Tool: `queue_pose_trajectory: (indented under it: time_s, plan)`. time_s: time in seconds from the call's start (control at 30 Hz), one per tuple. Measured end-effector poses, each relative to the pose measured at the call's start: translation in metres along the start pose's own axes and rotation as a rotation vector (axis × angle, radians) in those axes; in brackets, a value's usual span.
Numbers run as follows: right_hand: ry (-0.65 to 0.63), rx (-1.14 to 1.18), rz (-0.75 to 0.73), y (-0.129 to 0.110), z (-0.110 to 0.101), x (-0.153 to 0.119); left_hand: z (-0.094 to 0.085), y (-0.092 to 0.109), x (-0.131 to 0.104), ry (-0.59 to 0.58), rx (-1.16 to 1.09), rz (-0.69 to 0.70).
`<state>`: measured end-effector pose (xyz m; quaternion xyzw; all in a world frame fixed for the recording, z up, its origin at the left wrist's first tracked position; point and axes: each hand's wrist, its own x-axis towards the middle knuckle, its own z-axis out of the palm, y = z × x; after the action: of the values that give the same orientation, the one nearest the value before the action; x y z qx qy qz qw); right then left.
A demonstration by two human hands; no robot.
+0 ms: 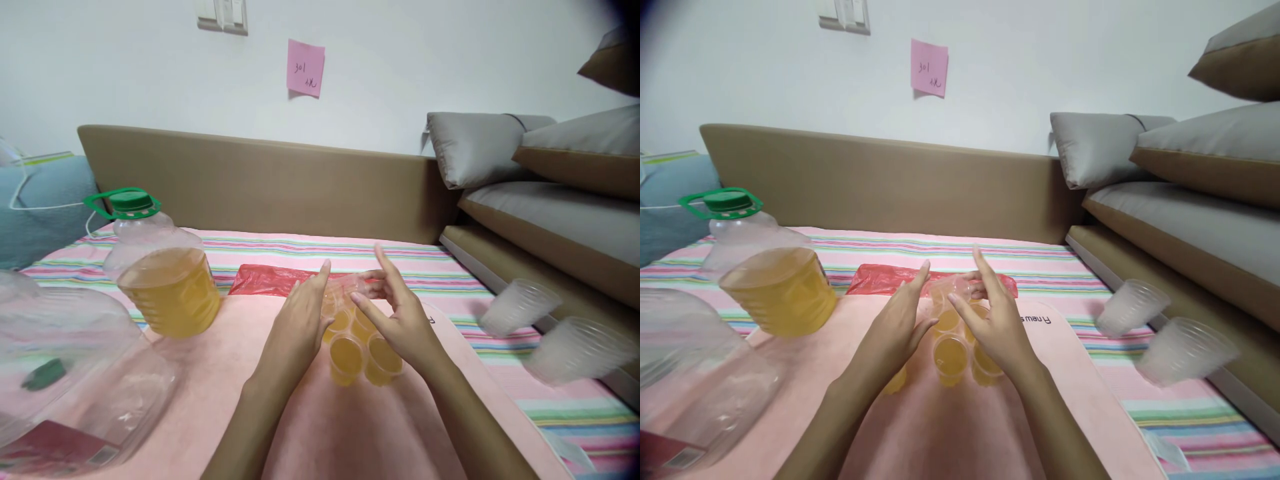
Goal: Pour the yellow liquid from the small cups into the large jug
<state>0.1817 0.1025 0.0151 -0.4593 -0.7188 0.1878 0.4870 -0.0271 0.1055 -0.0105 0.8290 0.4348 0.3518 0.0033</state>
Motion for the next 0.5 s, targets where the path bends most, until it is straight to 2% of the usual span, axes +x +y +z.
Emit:
queue_pose_trajectory:
  time_s: [0.1,0.23,0.43,0.5]
  plan:
    - [-0.021,-0.019,-0.011,0.0015,0.0005,-0.0007,0.0013,-0.0003,-0.0004,0.0,0.005,0.019]
    - [0.025,0.057,0.042,0.0037,0.0029,-0.0016,0.0008,0.0005,-0.0001,0.004,0.007,0.015]
    - [-0.002,0.058,0.057,0.0041,0.0005,-0.0019,-0.0024,0.0008,0.0004,-0.003,0.033,0.021]
    - [-0.049,0.012,0.042,0.0011,-0.0035,-0.0025,-0.0027,-0.0002,0.0004,-0.015,0.068,0.024]
